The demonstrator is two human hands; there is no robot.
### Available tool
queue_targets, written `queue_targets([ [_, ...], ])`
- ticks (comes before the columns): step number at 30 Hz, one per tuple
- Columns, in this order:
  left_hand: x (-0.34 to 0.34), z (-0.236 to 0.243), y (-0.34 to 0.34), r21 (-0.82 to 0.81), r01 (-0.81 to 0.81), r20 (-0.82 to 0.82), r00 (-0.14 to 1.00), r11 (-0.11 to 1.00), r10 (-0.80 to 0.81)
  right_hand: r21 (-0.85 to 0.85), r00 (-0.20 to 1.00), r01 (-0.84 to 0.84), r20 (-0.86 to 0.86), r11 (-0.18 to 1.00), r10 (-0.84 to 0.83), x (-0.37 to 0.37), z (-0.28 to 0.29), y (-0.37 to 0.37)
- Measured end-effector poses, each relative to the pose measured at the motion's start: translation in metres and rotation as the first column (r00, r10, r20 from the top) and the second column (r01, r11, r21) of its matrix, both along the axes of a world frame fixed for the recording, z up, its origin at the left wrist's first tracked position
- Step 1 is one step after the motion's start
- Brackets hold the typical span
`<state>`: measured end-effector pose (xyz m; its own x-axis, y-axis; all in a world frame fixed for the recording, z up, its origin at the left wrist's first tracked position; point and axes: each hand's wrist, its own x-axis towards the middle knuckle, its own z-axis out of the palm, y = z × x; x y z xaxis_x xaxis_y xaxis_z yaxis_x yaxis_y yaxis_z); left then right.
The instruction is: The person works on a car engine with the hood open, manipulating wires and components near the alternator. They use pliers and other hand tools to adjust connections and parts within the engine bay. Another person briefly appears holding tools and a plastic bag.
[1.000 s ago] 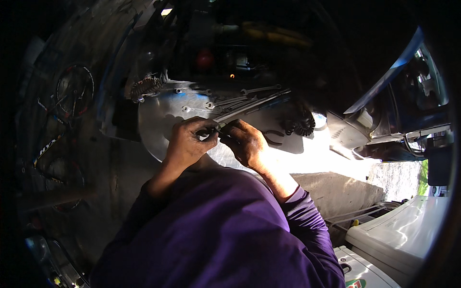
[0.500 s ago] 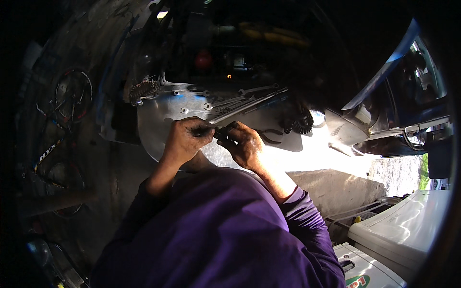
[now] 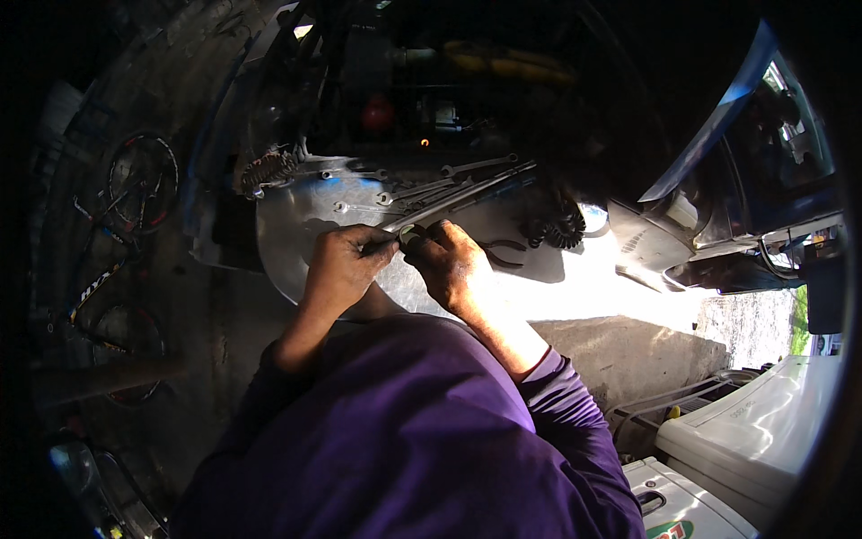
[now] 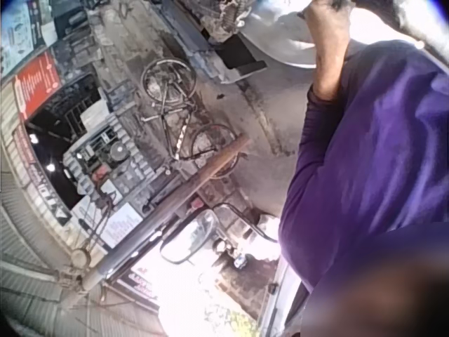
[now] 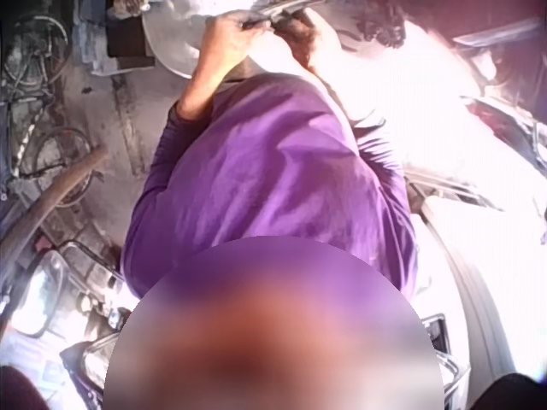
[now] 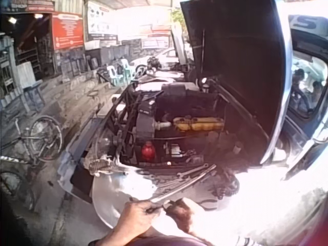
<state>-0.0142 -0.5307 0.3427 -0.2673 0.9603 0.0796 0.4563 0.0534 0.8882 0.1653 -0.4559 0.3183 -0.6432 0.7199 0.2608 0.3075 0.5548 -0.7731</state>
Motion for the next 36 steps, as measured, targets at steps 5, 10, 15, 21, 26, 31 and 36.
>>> queue_targets([
  [5, 0.010, 0.000, 0.009, 0.012, 0.014, -0.159, 0.987, 1.000, -0.012, 0.297, 0.912, -0.076, 0.406, 0.952, -0.054, 0.013, 0.012, 0.005],
  [10, 0.015, -0.010, 0.017, -0.106, 0.068, 0.032, 0.997, 0.992, -0.065, 0.168, 0.933, -0.201, 0.333, 0.965, 0.136, 0.028, 0.031, 0.019],
  [15, 0.022, -0.028, 0.028, -0.101, 0.283, 0.732, 0.671, 0.954, -0.121, -0.143, 0.927, -0.363, 0.041, 0.921, 0.372, 0.054, 0.050, 0.048],
  [21, 0.044, -0.035, 0.080, 0.023, 0.380, 0.993, 0.097, 0.925, -0.065, -0.501, 0.907, -0.380, -0.035, 0.778, 0.421, 0.075, 0.063, 0.117],
  [26, 0.045, -0.047, 0.176, 0.103, 0.385, 0.993, -0.098, 0.917, -0.071, -0.608, 0.919, -0.354, -0.085, 0.710, 0.385, 0.081, 0.052, 0.212],
  [31, 0.027, -0.107, 0.321, 0.099, 0.319, 0.969, -0.245, 0.943, -0.019, -0.478, 0.975, -0.130, 0.100, 0.869, 0.201, 0.056, -0.003, 0.335],
  [36, 0.012, -0.181, 0.455, -0.559, -0.135, 0.688, 0.474, 0.818, 0.549, -0.429, 0.882, 0.331, 0.458, 0.840, -0.113, 0.029, -0.103, 0.454],
])
